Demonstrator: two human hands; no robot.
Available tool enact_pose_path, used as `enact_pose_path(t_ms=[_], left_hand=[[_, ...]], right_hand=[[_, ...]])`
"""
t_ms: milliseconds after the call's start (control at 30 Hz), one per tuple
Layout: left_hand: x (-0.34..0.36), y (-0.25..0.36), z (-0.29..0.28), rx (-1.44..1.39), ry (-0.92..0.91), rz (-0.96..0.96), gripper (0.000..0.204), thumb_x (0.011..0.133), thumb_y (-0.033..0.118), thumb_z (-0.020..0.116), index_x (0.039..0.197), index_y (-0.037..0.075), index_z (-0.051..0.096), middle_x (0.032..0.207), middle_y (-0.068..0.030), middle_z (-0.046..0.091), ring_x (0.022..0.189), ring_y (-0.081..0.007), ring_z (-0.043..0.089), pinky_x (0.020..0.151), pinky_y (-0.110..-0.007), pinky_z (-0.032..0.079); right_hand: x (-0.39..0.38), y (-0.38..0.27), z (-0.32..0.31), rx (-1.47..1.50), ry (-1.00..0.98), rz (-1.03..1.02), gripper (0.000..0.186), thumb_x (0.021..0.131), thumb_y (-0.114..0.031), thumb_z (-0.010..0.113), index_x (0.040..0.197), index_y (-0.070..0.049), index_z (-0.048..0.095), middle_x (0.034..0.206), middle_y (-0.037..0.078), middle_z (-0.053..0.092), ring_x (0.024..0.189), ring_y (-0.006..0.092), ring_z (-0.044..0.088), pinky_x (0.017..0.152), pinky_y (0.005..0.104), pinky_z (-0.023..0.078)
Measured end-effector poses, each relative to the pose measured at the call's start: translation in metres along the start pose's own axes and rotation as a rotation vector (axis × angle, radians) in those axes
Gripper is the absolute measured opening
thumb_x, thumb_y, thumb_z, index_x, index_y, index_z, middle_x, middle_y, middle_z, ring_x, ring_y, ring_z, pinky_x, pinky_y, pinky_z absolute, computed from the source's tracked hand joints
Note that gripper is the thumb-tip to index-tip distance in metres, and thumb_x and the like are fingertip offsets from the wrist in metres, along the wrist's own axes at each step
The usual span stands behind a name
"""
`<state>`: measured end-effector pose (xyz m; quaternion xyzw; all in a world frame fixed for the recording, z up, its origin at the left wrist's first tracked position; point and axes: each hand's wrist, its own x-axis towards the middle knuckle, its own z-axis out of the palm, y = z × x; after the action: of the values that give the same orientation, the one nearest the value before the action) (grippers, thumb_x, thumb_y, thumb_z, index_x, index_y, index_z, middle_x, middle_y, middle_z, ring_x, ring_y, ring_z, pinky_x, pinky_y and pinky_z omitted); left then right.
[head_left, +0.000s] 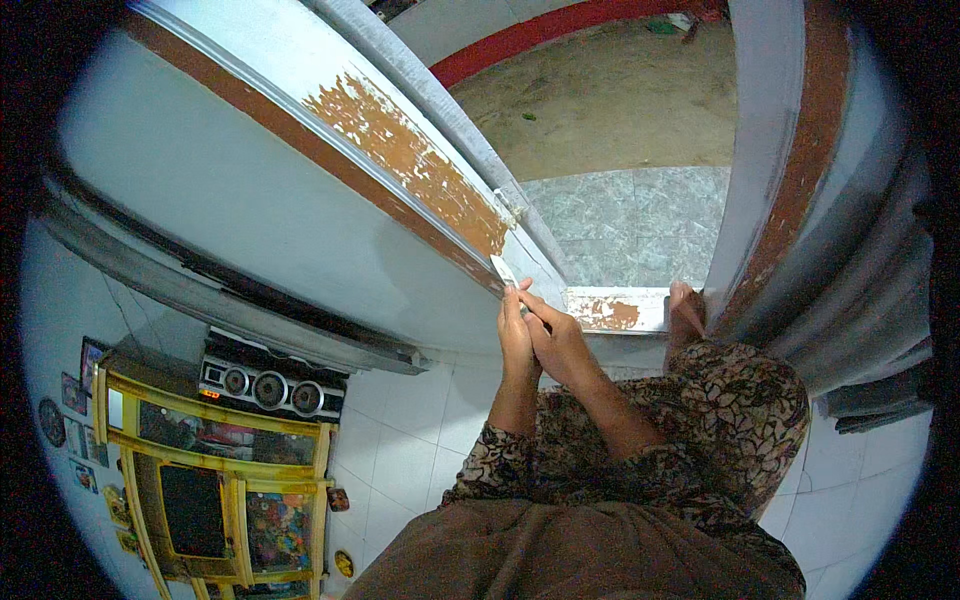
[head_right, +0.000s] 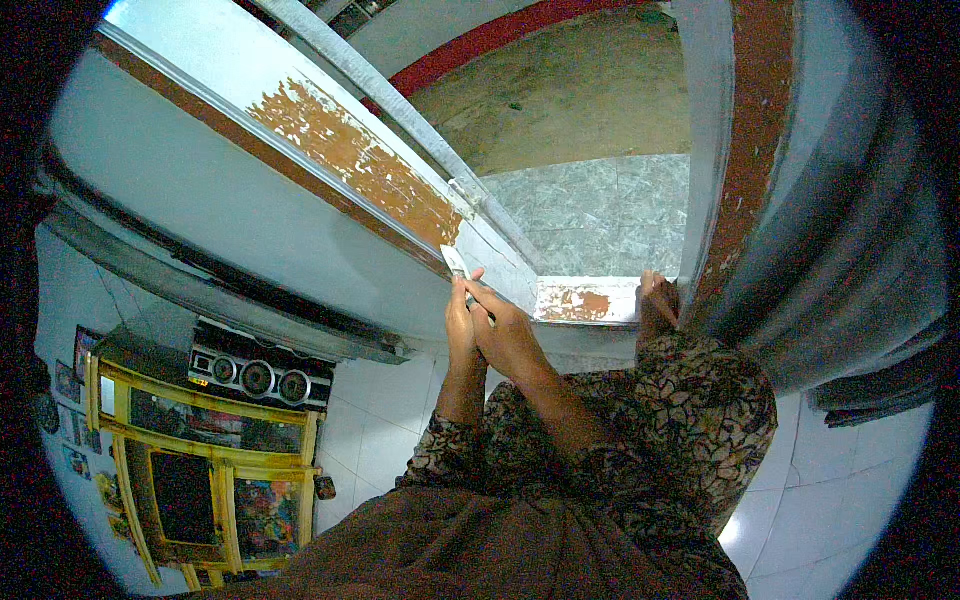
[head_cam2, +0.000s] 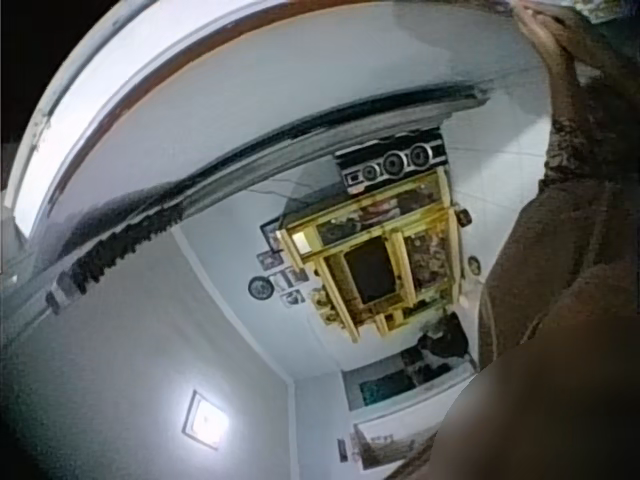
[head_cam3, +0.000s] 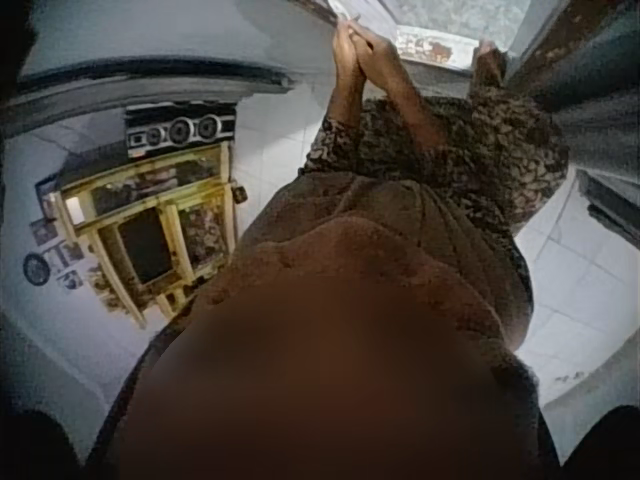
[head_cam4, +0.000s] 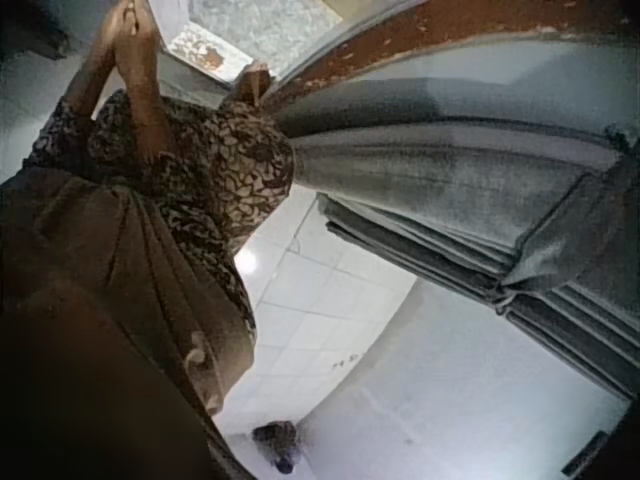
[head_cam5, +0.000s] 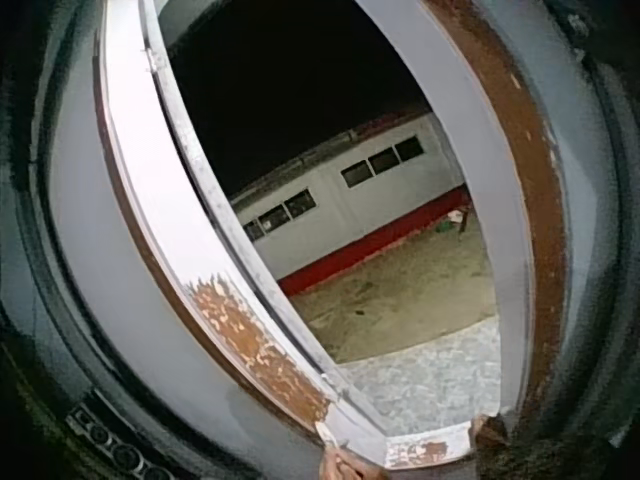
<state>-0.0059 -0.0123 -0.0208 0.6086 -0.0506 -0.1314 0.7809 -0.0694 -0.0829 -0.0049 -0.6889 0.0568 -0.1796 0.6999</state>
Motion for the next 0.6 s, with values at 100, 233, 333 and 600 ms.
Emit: enact_pose_path(t_ms=[100, 233, 333, 600], left_hand=[[-0.001, 0.005, -0.003, 0.086, -0.003, 0.010, 0.053, 0.100, 0.043, 0.033, 0.121, 0.000, 0.055, 0.078, -0.0016, 0.054, 0.070, -0.0098, 0.050, 0.062, -0.024, 0.042], [-0.004, 0.010, -0.015, 0.262, -0.025, 0.059, 0.053, 0.101, 0.044, 0.032, 0.120, 0.001, 0.057, 0.081, -0.0023, 0.056, 0.072, -0.0099, 0.051, 0.062, -0.024, 0.043], [0.001, 0.010, -0.015, 0.222, -0.032, 0.024, 0.053, 0.100, 0.044, 0.032, 0.120, 0.002, 0.058, 0.083, -0.0024, 0.056, 0.073, -0.0104, 0.051, 0.065, -0.024, 0.044], [-0.002, 0.007, -0.015, 0.191, -0.018, 0.000, 0.054, 0.100, 0.047, 0.033, 0.121, 0.004, 0.058, 0.083, -0.0024, 0.055, 0.075, -0.0113, 0.051, 0.068, -0.025, 0.044]], right_hand=[[-0.004, 0.001, 0.008, 0.038, 0.044, 0.016, 0.041, 0.091, -0.008, 0.043, 0.131, -0.005, 0.050, 0.122, 0.025, 0.057, 0.116, 0.0290, 0.056, 0.097, 0.0334, 0.041], [-0.011, 0.006, 0.024, 0.054, 0.120, -0.026, 0.040, 0.091, -0.009, 0.043, 0.130, -0.003, 0.050, 0.123, 0.025, 0.056, 0.116, 0.0305, 0.055, 0.097, 0.0339, 0.041], [-0.006, 0.012, 0.026, 0.034, 0.149, -0.044, 0.040, 0.091, -0.010, 0.043, 0.129, -0.004, 0.051, 0.118, 0.026, 0.057, 0.111, 0.0337, 0.057, 0.093, 0.0363, 0.043], [-0.008, 0.015, 0.028, 0.022, 0.154, -0.054, 0.040, 0.091, -0.011, 0.042, 0.130, -0.005, 0.050, 0.117, 0.027, 0.056, 0.111, 0.0372, 0.055, 0.095, 0.0384, 0.042]])
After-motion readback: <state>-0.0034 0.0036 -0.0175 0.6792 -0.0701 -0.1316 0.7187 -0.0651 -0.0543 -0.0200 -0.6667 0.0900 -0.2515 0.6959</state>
